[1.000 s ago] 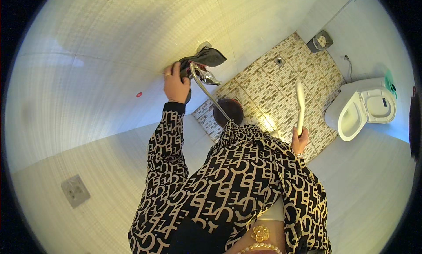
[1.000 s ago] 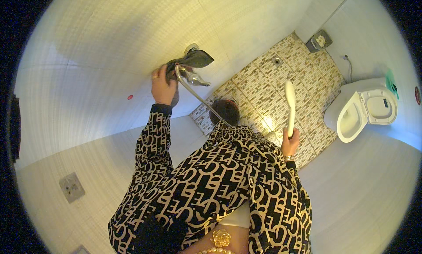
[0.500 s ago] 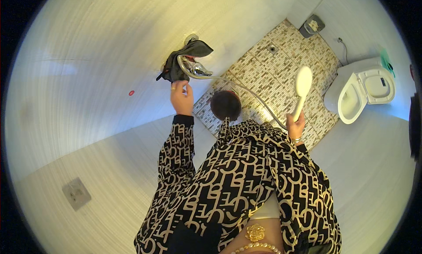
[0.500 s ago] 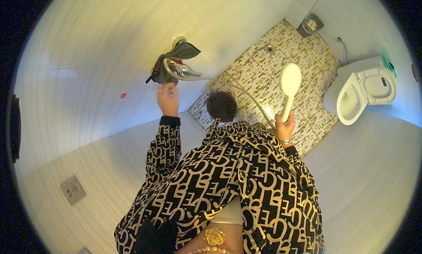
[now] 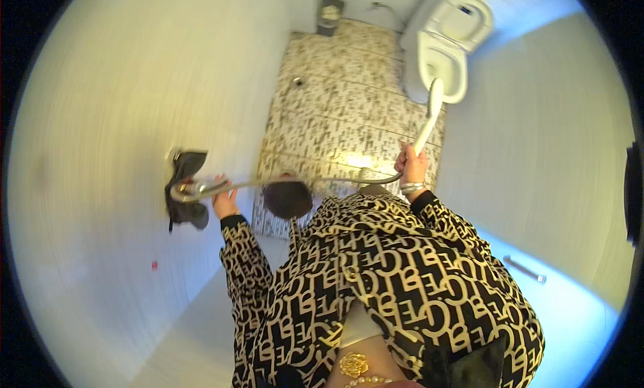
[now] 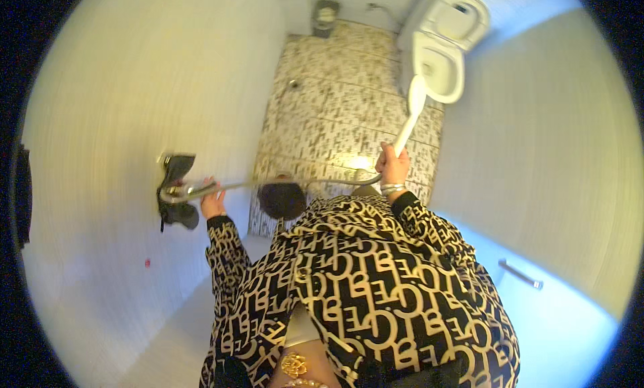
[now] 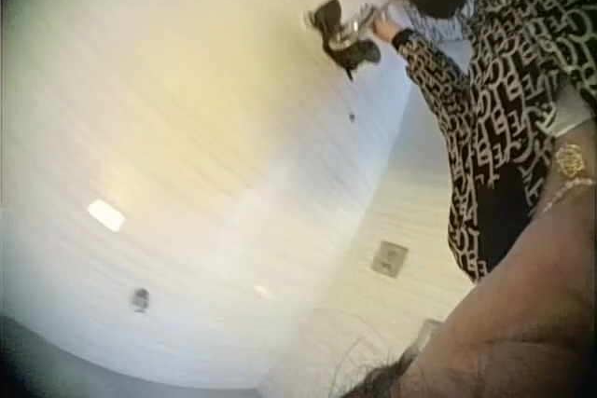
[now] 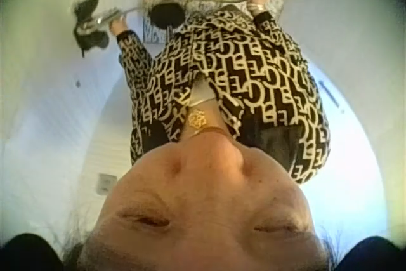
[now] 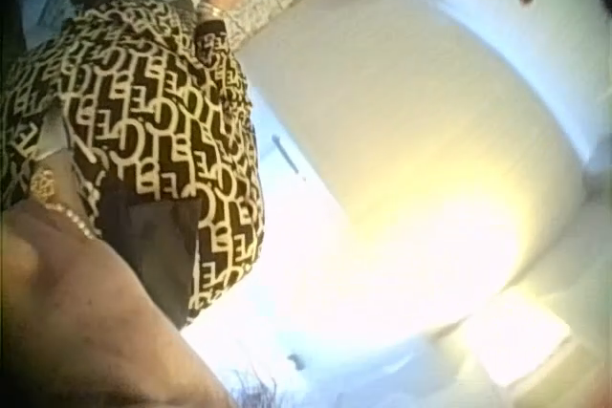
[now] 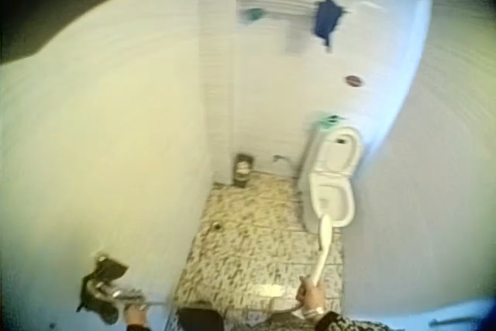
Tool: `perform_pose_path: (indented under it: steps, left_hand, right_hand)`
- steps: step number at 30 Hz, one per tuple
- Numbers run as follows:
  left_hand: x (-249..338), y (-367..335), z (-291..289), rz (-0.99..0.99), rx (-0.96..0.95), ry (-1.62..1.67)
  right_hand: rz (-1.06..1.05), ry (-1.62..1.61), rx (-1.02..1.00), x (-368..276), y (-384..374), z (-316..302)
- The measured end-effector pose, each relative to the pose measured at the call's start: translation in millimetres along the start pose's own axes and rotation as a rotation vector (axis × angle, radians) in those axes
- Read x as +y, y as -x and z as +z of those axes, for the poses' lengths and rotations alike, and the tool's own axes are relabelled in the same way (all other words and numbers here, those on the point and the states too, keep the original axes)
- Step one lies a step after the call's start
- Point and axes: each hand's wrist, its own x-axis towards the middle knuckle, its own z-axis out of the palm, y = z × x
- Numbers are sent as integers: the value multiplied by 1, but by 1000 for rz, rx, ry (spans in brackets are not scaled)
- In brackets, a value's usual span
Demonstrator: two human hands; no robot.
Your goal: The recorder scrubs the interior of a toilet bowl with a brush and rinses it with a hand-held shower head.
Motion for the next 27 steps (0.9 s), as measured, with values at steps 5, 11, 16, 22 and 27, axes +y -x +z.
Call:
perform_pose_path:
  steps: [5,11,16,22,27]
  left_hand:
    - [51,25,3,-43,92,96]
    - [61,37,18,-47,243,70]
    - [62,47,20,-112,313,172]
    - [66,48,27,-183,401,222]
    - [77,31,18,-325,538,200]
  right_hand:
    - [-190,-190,214,-48,3,-24]
    - [-293,-270,308,-101,-26,-66]
    - [-362,-286,357,-124,-51,-92]
    - [-425,-309,383,-156,-82,-121]
    - [-423,-355,392,-177,-102,-138]
